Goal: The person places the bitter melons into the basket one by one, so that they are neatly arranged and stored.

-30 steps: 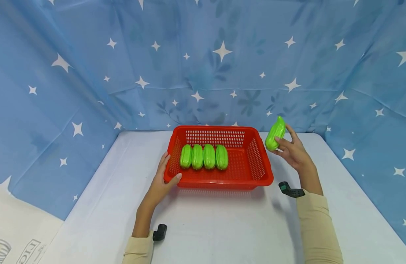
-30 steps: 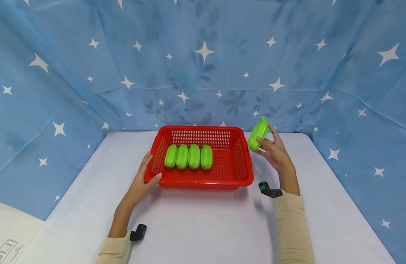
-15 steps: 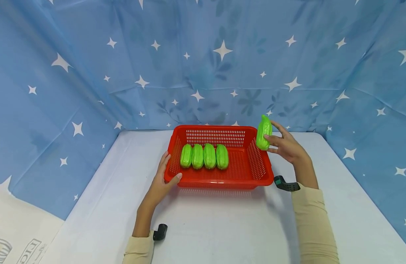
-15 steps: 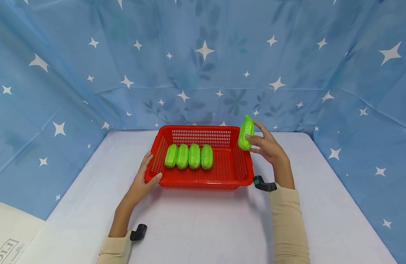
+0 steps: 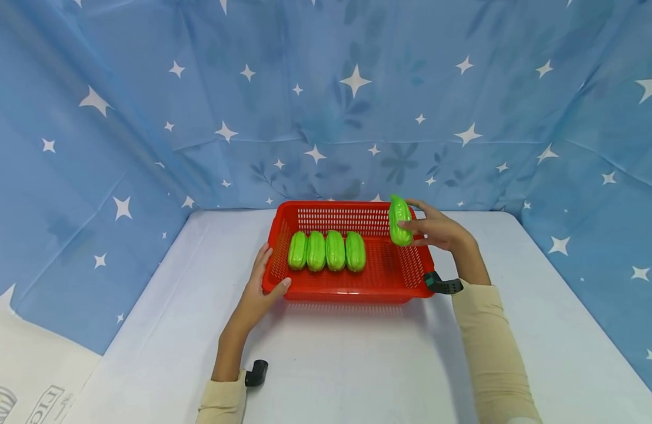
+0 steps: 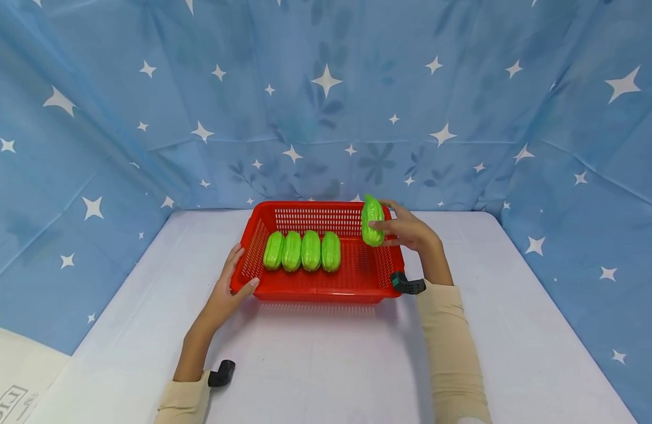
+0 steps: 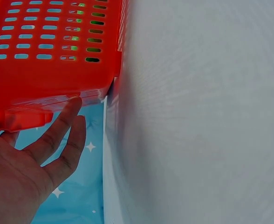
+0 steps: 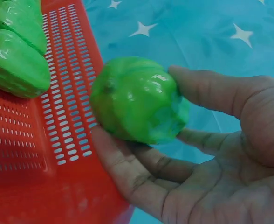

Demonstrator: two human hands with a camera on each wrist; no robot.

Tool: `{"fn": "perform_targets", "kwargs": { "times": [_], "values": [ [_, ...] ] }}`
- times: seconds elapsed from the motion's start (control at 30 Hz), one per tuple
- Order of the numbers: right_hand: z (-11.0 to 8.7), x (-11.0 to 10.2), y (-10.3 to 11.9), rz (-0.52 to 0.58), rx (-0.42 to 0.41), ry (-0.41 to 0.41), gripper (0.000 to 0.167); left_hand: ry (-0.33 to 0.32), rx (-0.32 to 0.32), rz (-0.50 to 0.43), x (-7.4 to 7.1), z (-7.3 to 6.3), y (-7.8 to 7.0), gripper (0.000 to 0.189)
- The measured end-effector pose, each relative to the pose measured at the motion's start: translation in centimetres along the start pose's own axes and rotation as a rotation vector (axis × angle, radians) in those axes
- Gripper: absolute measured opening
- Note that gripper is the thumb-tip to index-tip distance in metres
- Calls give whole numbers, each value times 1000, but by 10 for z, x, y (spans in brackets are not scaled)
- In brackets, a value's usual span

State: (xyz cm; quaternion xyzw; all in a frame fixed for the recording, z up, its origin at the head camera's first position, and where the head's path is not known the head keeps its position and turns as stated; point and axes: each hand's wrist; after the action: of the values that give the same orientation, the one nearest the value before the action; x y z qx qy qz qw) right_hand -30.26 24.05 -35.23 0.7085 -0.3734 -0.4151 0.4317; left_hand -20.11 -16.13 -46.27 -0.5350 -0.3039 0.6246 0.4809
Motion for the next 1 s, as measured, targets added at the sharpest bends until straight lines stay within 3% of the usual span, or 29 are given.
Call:
{"fn": "perform_targets", "kwargs": {
  "times": [0.4, 1.0],
  "values": [
    [21, 27, 17, -194, 159, 71, 83, 4, 4, 3, 0, 0, -1, 84],
    [54, 50, 8, -245, 386, 167, 85, 1, -15, -4, 0, 0, 0, 85]
  ]
}}
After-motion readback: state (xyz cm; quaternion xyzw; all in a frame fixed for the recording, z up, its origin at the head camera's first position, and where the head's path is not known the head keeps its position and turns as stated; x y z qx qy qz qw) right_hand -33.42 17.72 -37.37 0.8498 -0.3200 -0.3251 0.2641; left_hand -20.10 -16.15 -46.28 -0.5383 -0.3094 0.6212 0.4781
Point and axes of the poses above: each hand's wrist, its own z-axis towards the middle knuckle, its own x-axis out of the palm, y = z × x, and after that the axes turned 1 degree about x, right-handed
